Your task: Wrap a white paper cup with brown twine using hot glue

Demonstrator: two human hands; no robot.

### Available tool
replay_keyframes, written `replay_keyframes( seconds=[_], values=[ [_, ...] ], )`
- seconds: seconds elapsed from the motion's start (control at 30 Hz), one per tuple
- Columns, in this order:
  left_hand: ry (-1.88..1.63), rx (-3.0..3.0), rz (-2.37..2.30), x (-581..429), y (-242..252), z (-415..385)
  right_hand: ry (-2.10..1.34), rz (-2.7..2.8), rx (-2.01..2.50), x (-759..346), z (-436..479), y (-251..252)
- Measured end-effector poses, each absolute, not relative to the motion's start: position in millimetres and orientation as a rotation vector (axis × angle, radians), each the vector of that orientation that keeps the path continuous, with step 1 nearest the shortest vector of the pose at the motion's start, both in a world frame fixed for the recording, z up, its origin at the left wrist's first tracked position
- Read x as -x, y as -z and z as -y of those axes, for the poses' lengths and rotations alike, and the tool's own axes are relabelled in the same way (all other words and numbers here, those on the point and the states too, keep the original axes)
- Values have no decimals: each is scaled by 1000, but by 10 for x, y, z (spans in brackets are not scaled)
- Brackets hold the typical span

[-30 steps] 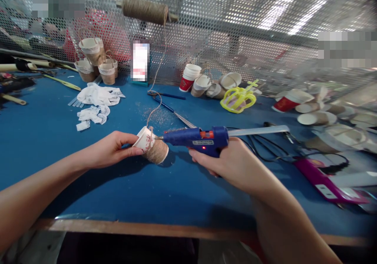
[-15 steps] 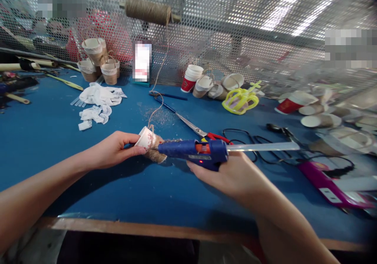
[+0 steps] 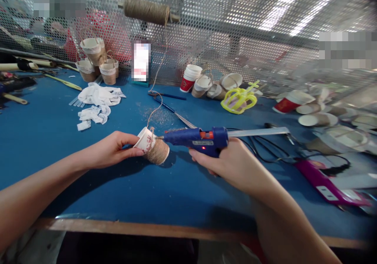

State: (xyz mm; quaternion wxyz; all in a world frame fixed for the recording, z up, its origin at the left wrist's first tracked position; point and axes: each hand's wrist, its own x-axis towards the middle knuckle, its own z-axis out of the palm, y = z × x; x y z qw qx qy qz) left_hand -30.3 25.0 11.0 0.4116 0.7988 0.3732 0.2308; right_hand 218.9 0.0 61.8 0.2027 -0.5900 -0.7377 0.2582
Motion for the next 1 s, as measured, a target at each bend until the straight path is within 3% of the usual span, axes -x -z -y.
replay_keyframes(
  seconds=[0.43, 1.0],
  values=[
    [-484, -2074, -945, 302, -138, -246, -835, 1939, 1803, -2129, -16, -645],
    [-529, -2035, -959, 288, -147, -241, -929, 1843, 1628, -2174, -146, -573]
  ],
)
